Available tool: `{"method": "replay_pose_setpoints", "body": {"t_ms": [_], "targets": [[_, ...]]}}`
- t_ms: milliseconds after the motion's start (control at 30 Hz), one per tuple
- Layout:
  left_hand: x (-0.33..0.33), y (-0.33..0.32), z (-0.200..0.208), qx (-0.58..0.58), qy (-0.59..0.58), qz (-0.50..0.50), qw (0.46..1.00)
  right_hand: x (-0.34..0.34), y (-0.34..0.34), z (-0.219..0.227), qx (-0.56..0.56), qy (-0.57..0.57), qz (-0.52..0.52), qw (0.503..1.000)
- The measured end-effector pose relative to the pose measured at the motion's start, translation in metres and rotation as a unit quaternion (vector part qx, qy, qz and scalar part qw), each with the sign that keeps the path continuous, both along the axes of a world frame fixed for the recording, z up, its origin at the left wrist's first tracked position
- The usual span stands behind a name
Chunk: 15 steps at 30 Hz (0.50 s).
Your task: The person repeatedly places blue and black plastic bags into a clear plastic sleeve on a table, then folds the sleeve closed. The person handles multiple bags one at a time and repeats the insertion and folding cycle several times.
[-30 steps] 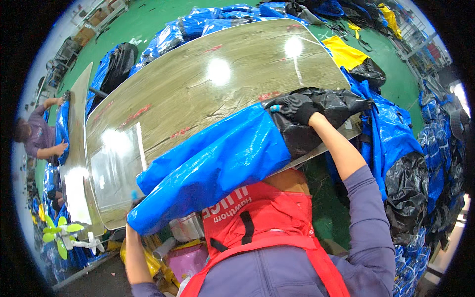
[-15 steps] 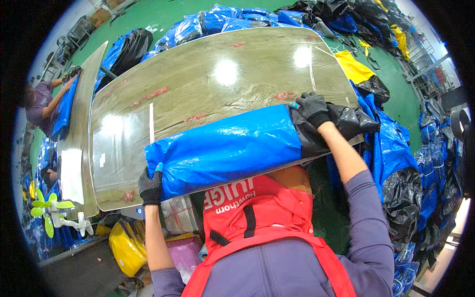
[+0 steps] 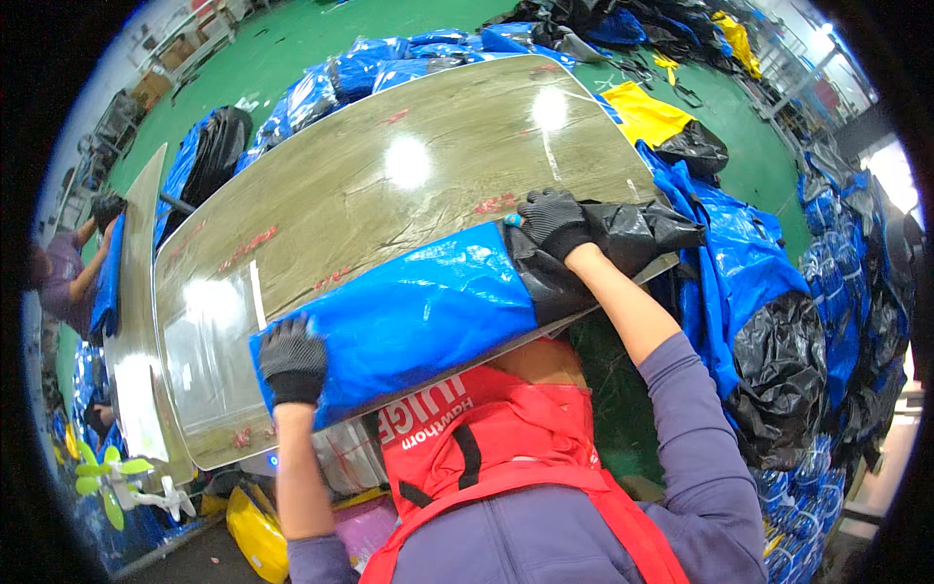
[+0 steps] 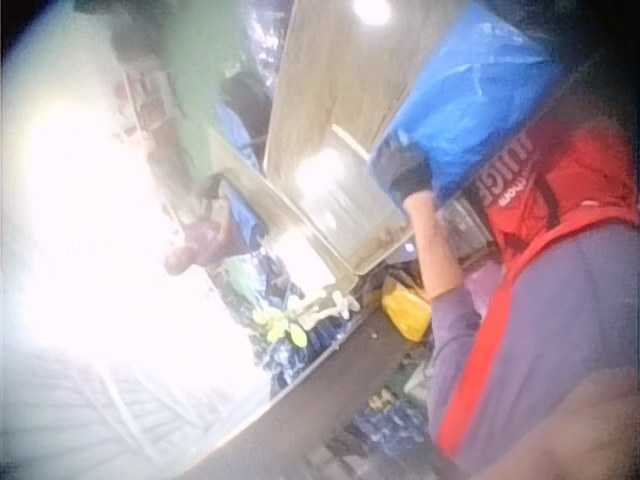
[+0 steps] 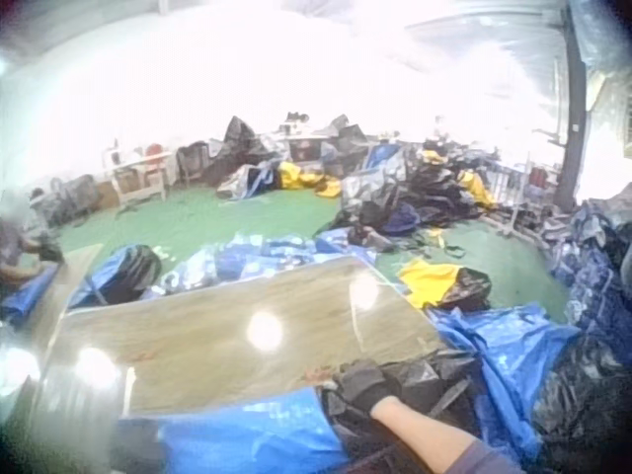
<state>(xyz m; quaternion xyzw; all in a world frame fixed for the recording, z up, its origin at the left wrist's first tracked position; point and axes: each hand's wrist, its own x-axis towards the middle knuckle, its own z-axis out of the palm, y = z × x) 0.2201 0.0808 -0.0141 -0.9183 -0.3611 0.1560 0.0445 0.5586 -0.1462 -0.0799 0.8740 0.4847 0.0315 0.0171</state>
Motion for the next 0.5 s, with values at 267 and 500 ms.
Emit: {"method": "replay_pose_setpoints", "body": {"t_ms": [267, 500], "targets": [[0.148, -0.125, -0.073, -0.131, -0.253, -0.369, 0.885, -0.016, -0.065, 0.076, 0.124, -0.001, 0.158, 0.980], [0.164, -0.128, -0.061, -0.187, -0.265, -0.411, 0.852, 0.042, -0.120, 0.037, 0.096, 0.170, -0.017, 0.981]]}}
